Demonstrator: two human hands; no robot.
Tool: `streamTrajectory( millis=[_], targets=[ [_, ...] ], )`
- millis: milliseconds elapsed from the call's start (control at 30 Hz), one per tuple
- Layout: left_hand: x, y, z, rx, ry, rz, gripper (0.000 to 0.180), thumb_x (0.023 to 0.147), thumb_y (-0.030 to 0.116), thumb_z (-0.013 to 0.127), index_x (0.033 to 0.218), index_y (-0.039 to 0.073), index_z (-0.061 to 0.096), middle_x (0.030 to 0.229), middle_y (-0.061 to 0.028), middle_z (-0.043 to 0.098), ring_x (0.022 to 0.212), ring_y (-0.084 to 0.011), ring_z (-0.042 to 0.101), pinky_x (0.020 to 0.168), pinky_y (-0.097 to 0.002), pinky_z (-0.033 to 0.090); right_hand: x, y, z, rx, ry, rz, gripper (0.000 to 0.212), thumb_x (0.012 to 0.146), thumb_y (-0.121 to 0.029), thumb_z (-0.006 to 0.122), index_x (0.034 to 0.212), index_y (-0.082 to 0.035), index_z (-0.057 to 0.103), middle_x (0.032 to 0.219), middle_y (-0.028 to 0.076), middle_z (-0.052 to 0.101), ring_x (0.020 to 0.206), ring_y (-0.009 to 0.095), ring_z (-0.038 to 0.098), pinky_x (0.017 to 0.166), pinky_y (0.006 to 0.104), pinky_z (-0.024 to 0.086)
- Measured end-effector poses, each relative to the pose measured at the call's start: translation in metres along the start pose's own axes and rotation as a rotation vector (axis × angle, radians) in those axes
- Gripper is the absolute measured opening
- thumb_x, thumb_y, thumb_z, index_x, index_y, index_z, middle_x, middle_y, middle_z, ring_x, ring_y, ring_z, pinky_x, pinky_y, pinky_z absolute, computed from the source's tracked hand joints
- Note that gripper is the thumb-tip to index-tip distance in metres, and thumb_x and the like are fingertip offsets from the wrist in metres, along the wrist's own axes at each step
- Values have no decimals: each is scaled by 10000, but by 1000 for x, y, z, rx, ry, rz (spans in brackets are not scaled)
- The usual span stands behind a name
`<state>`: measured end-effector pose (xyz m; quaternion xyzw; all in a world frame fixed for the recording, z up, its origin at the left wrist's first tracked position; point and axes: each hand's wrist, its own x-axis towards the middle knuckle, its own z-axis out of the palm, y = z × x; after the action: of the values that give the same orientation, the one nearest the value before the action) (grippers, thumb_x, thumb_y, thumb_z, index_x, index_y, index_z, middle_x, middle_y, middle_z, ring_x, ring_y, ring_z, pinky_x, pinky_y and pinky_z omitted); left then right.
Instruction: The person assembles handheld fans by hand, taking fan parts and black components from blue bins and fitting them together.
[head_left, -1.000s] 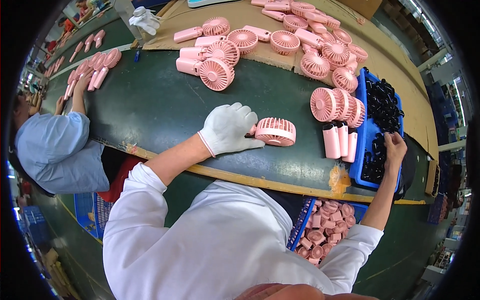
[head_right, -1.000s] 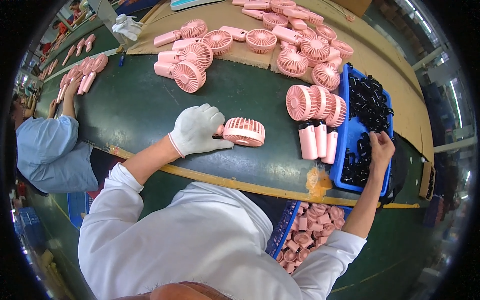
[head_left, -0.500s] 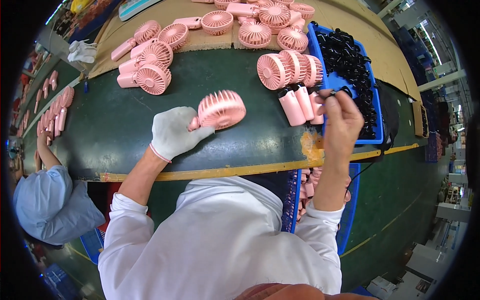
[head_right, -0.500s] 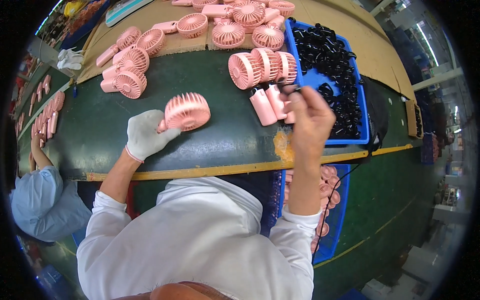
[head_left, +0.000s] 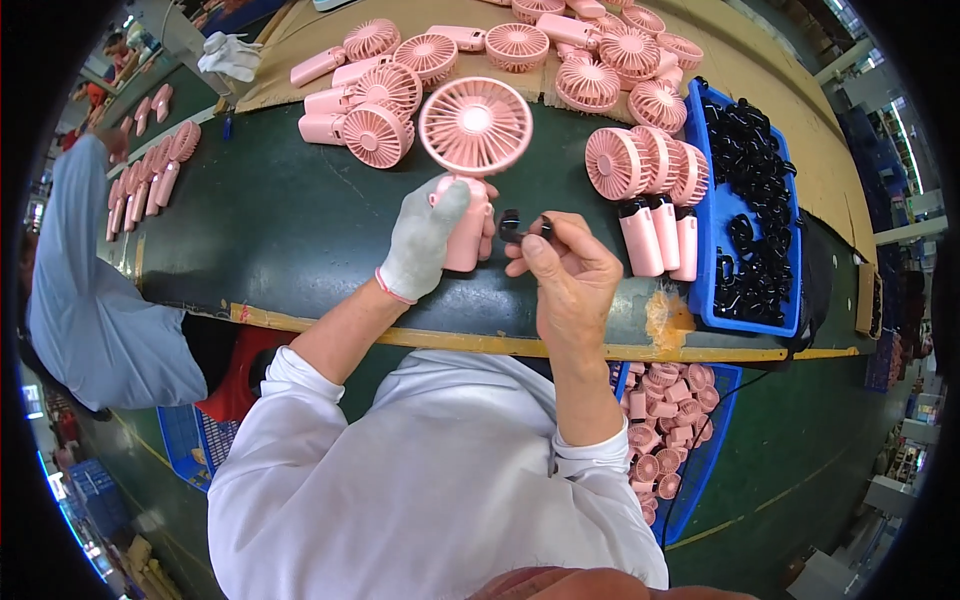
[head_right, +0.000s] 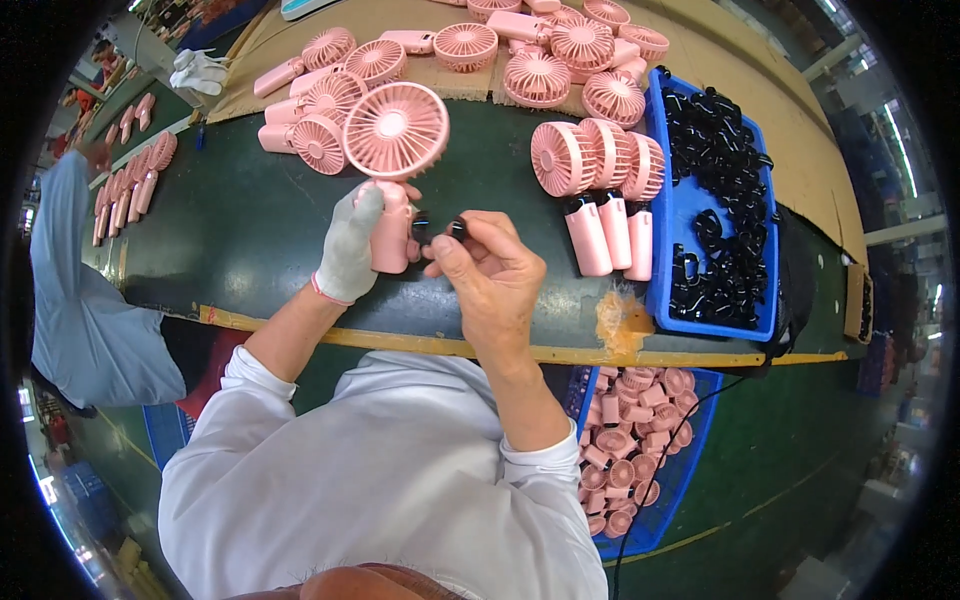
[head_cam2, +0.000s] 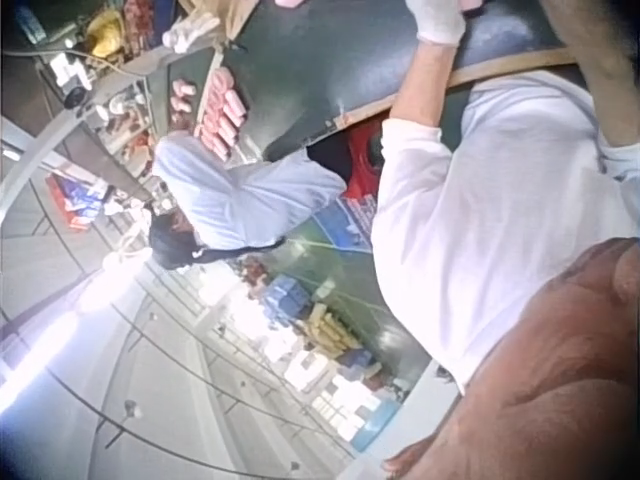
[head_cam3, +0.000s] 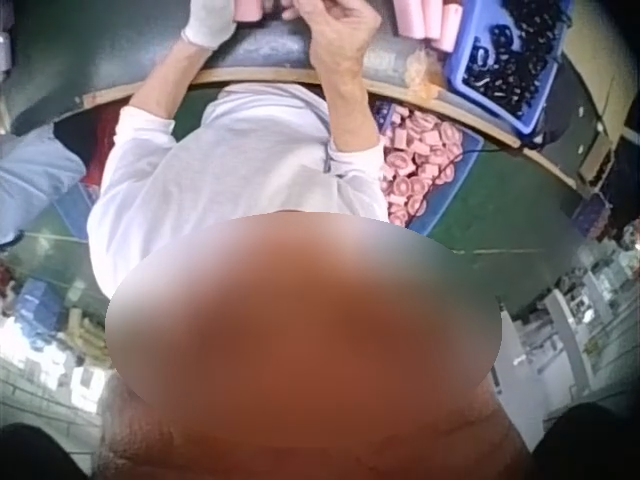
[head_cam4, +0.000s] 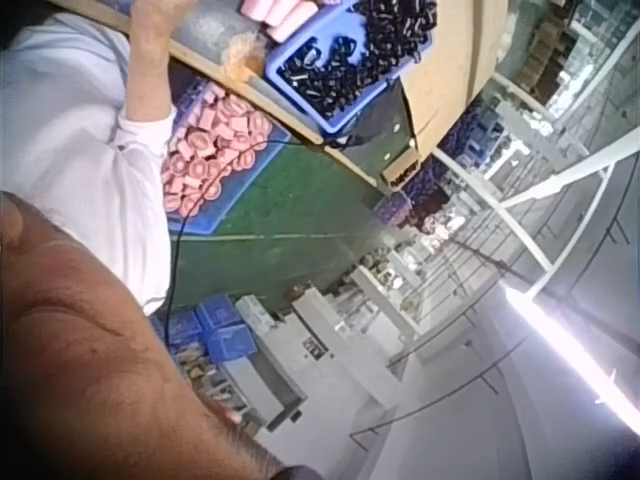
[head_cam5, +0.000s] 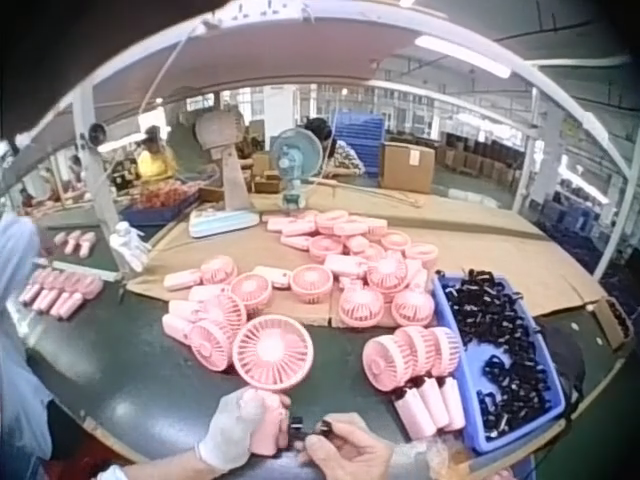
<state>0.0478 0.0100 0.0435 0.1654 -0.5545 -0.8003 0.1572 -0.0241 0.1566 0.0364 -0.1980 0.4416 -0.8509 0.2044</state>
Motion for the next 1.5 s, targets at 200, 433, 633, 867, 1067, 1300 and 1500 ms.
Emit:
streamTrajectory(
  millis=[200, 433, 633, 867, 1067, 1300, 1500],
  targets=[
    [-3, -1, 4, 386, -102, 71, 249, 800, 244, 662, 811, -2, 628, 650, -22, 627, 604, -61, 576, 560, -260, 469, 2, 19, 14, -70, 5, 86, 123, 856, -12, 661, 896, 103, 644, 889, 94, 569, 587, 123, 574, 443, 214, 455],
    [3, -9, 3, 826, 37, 244, 215, 769, 296, 663, 825, 90, 688, 731, -138, 650, 653, -307, 636, 572, -337, 488, 5, 31, -2, -157, 14, 94, 316, 971, -192, 537, 852, 78, 650, 891, 66, 578, 701, 95, 537, 600, 220, 443],
    [4, -21, 5, 747, 38, 279, 307, 800, 301, 620, 792, -3, 658, 650, -136, 633, 603, -218, 638, 563, -319, 474, 1, 36, -10, -389, -76, 117, 381, 988, -342, 496, 919, 10, 624, 868, -7, 568, 748, 56, 449, 654, 216, 352],
    [-9, -43, 6, 352, -94, 42, 505, 1018, 390, 259, 1062, 27, 606, 850, -49, 644, 712, -144, 604, 662, -297, 491, 1, 28, 1, 15, 67, 427, 227, 912, -210, 616, 994, -1, 648, 823, -2, 608, 673, 45, 553, 577, 210, 449],
    [-15, -83, 3, 145, 86, 245, 509, 1023, 341, 195, 1216, 3, 523, 1077, -107, 641, 1030, -258, 601, 895, -375, 453, 2, 15, 12, -622, -29, -264, 329, 678, -150, 737, 974, -34, 653, 946, 121, 625, 849, 280, 616, 703, 360, 477],
    [-14, -51, 16, 111, -210, 70, 400, 999, 234, 344, 1243, -55, 472, 938, -105, 615, 868, -171, 604, 832, -293, 478, 34, -49, -42, -1458, -159, -468, 405, 599, -183, 809, 950, -24, 685, 996, 119, 614, 955, 290, 585, 836, 396, 451],
    [-6, -44, 17, 343, -326, 28, 540, 1006, 371, 380, 1318, -69, 371, 1036, -137, 554, 957, -217, 586, 853, -329, 476, 53, -43, -86, -1879, -13, -506, 358, 570, -341, 825, 745, -58, 692, 996, 116, 600, 992, 310, 528, 855, 454, 409]
  ],
)
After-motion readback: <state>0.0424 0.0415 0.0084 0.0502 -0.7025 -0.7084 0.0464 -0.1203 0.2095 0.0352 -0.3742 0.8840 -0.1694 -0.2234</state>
